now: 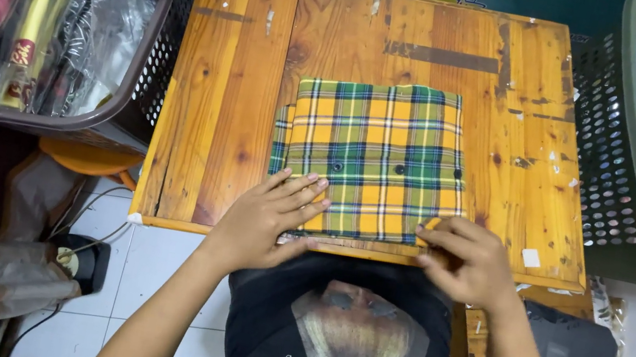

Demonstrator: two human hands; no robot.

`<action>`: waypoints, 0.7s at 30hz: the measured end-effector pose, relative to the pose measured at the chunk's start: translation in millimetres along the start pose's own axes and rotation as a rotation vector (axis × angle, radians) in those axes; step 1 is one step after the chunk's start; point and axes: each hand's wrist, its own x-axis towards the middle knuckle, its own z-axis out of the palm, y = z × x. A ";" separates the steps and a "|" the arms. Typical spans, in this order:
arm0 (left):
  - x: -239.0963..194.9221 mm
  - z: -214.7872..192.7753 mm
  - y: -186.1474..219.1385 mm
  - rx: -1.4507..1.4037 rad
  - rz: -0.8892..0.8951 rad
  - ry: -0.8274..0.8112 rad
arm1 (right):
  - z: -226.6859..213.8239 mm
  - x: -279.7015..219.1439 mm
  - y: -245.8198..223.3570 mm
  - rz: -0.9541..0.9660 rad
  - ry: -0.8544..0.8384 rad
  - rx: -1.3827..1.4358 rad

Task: Folding a plaid shirt and placing it into a clear plastic bag for retail.

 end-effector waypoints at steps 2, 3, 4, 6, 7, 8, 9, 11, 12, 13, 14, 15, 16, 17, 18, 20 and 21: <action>6.7 -0.1 -9.5 -0.014 -0.020 0.050 | -1.1 1.7 23.3 0.023 0.119 -0.047; 9.3 0.2 -13.8 -0.028 -0.042 0.100 | -1.3 2.3 35.1 0.046 0.235 -0.094; 22.3 0.7 -23.0 -0.029 -0.047 0.097 | -6.1 18.7 37.1 0.048 0.231 -0.089; 48.5 0.8 -42.5 0.143 -0.136 0.236 | -15.1 53.1 41.1 0.072 0.300 -0.255; 57.7 7.4 -57.8 0.144 -0.140 0.234 | -11.4 66.4 48.4 0.072 0.297 -0.251; 71.0 12.8 -75.7 0.160 -0.178 0.232 | -9.7 84.1 57.4 0.055 0.261 -0.221; 85.0 17.8 -94.2 0.176 -0.215 0.230 | -8.1 102.7 66.6 0.037 0.224 -0.193; 98.2 17.8 -118.2 0.168 -0.242 0.119 | 3.0 117.6 92.9 0.069 0.169 -0.183; 105.3 18.8 -131.2 0.159 -0.267 0.006 | 8.9 125.2 107.4 0.104 0.115 -0.172; 106.7 11.7 -128.4 0.158 -0.270 0.004 | 9.6 126.2 107.6 0.105 0.112 -0.171; 109.1 5.0 -126.3 0.033 -0.330 -0.070 | 10.0 127.5 108.6 0.135 0.077 -0.164; 111.8 -1.1 -125.0 -0.092 -0.389 -0.145 | 10.8 129.1 110.4 0.165 0.042 -0.156; 111.9 -4.4 -125.3 -0.098 -0.396 -0.152 | 9.1 130.2 114.2 0.173 0.034 -0.152; 112.0 -7.1 -126.2 -0.188 -0.417 -0.153 | 8.0 131.4 118.8 0.145 0.039 -0.126; 109.5 -8.6 -126.0 -0.283 -0.443 -0.163 | 8.9 128.6 122.4 0.127 0.040 -0.094; 111.4 -10.5 -124.2 -0.312 -0.476 -0.178 | 8.2 129.3 125.8 0.154 0.015 -0.061; 113.6 -12.5 -123.5 -0.329 -0.495 -0.177 | 7.4 130.7 127.6 0.163 0.003 -0.038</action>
